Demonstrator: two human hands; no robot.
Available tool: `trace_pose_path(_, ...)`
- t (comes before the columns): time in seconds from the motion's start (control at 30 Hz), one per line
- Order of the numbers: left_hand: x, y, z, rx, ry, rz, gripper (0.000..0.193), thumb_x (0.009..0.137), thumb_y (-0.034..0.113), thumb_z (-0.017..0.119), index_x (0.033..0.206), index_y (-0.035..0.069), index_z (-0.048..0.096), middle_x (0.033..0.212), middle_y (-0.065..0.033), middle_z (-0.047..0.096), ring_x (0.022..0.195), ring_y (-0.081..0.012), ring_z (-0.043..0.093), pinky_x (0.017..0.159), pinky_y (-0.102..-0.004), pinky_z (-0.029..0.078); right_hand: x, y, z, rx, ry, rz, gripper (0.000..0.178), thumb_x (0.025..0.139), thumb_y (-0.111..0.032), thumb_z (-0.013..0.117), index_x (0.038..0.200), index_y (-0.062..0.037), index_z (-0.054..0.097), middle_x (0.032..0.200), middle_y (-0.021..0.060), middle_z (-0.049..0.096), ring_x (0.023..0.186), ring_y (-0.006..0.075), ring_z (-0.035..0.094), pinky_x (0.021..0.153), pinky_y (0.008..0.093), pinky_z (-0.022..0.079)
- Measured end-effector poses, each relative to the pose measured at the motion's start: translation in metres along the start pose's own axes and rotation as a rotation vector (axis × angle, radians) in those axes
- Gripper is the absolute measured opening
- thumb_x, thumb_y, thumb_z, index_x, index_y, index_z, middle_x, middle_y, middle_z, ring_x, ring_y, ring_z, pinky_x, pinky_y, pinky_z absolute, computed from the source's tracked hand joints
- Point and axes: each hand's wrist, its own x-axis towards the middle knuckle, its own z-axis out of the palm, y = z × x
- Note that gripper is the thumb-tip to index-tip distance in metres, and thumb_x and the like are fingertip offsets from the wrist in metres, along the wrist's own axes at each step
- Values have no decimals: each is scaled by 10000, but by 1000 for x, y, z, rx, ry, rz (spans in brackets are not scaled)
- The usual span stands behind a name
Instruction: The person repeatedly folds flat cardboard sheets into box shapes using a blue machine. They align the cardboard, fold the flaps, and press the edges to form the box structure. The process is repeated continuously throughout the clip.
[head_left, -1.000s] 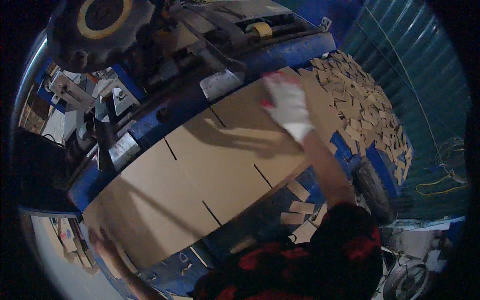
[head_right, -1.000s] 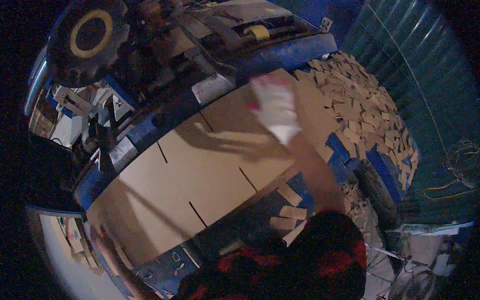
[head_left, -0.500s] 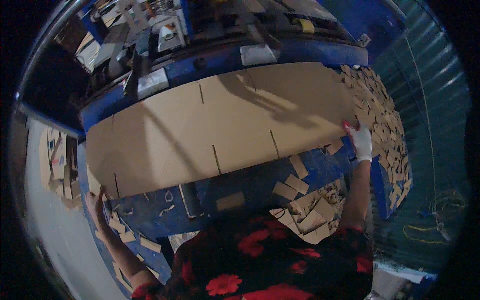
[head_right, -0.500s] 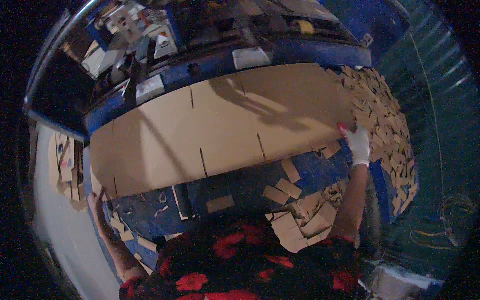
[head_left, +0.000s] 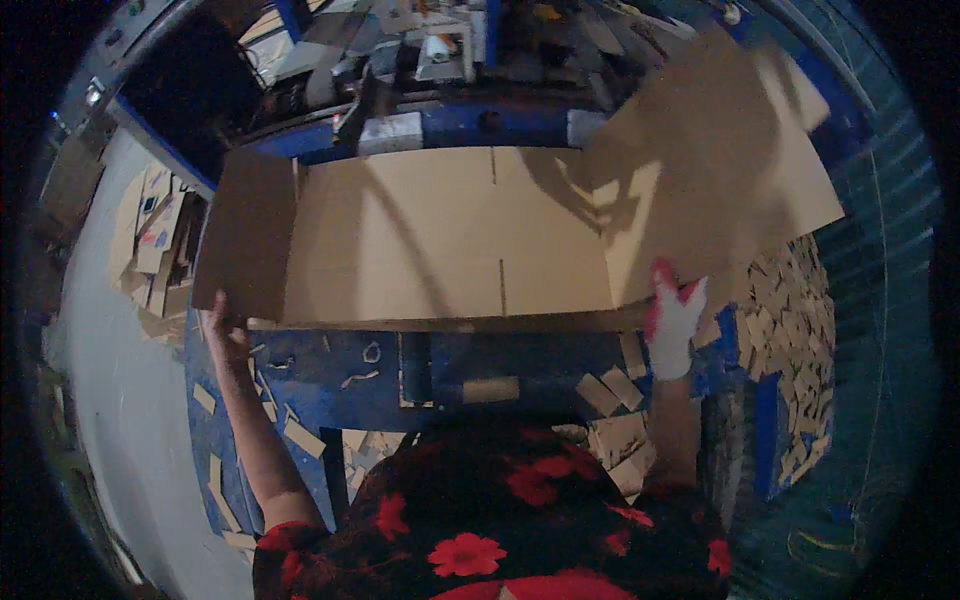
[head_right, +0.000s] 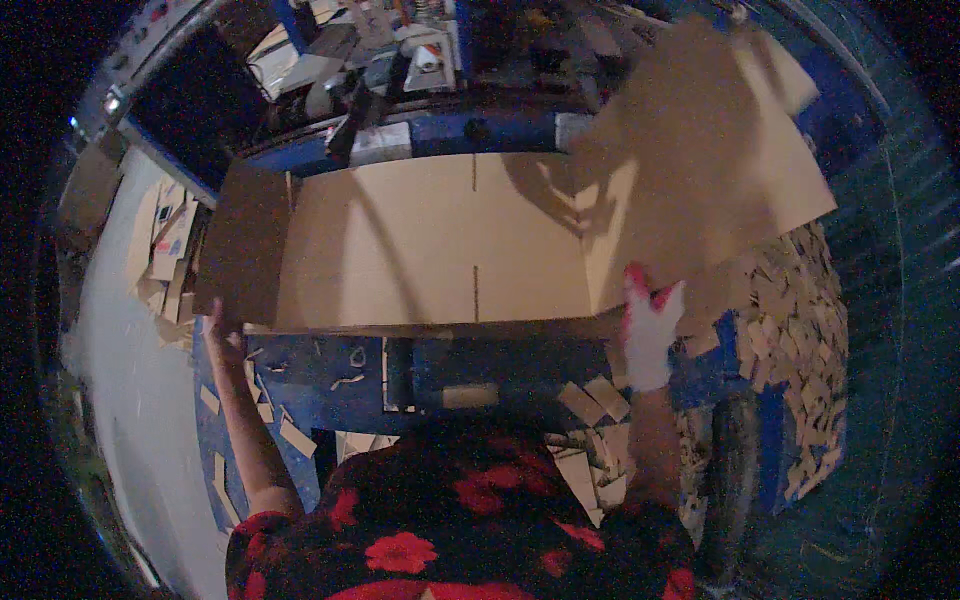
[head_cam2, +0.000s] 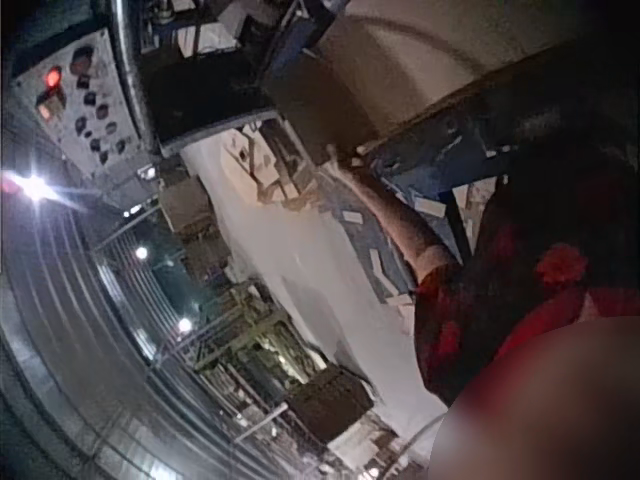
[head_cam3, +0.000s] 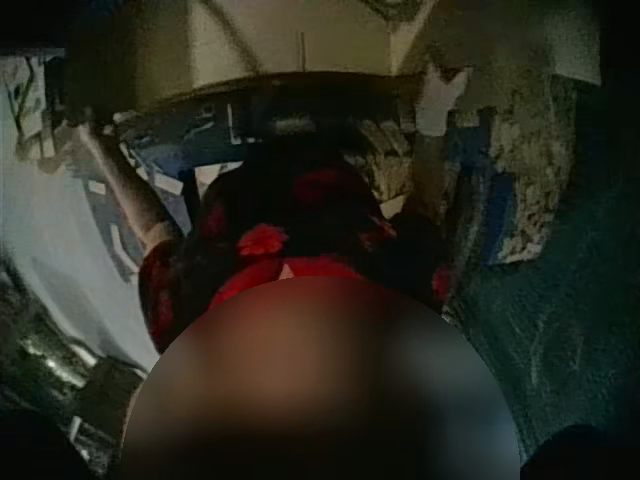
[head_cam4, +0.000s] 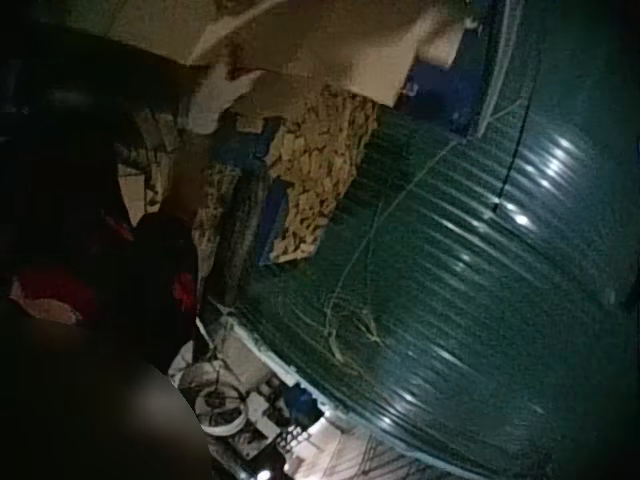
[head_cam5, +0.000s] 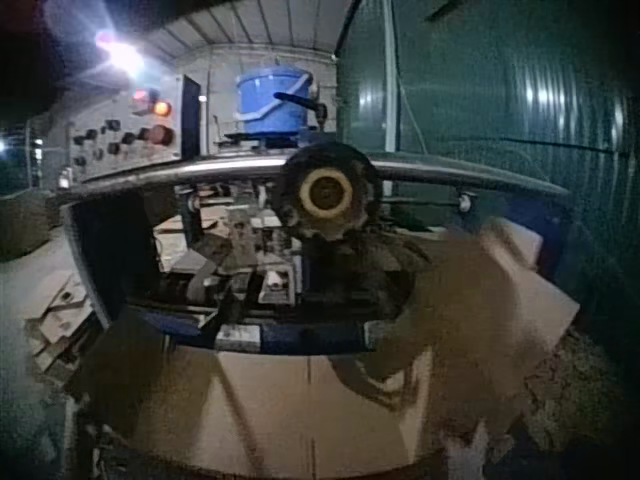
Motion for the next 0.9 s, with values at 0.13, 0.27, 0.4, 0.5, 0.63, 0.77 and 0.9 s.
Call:
trace_pose_path(0.13,-31,1,6,475,-22,54,440,897,164,627,1293,26,494,1221,-95,567,1113,-231,542,949,-374,437,-34,-14,33,-824,-539,-645,567,761,-153,708,1296,-142,521,1160,167,573,1126,345,544,944,488,431)
trace_pose_path(0.27,-72,-8,41,730,-60,163,390,892,53,551,1278,9,513,1164,-118,603,1054,-289,581,916,-371,455,-49,-26,46,-1179,-974,-846,604,736,-221,697,1306,-138,517,1217,171,555,1180,436,476,976,583,355)
trace_pose_path(0.4,-77,-26,101,1193,-460,588,630,710,-96,551,1322,47,505,1263,-226,554,1144,-387,557,947,-403,469,-33,-11,48,-1305,-1034,-927,566,725,-168,662,1276,-131,538,1285,153,511,1211,432,435,964,568,364)
trace_pose_path(0.5,-58,-34,148,1165,-543,773,649,695,-94,566,1325,50,502,1301,-212,535,1204,-363,525,991,-411,450,-8,1,44,-1132,-867,-1031,524,706,-111,634,1226,-130,579,1278,156,520,1200,412,452,953,552,380)
trace_pose_path(0.63,-16,-52,198,1080,-618,838,659,701,-59,618,1338,28,474,1335,-195,510,1253,-354,481,1009,-424,436,42,24,60,-1318,-793,-964,409,806,-125,501,1198,-172,608,1238,126,562,1156,369,502,998,541,374)
trace_pose_path(0.77,10,-81,226,1147,-675,976,703,686,-13,674,1350,2,442,1365,-188,481,1285,-362,440,1037,-436,407,89,45,66,-1205,-645,-1143,461,813,-119,516,1268,-182,554,1245,90,550,1194,351,485,1044,505,356)
trace_pose_path(0.9,54,-102,248,1176,-646,814,585,794,24,565,1365,26,438,1369,-169,475,1287,-376,426,1055,-432,381,131,71,91,-1302,-776,-1018,543,761,-73,582,1292,-173,535,1373,112,456,1250,344,441,1056,471,353)
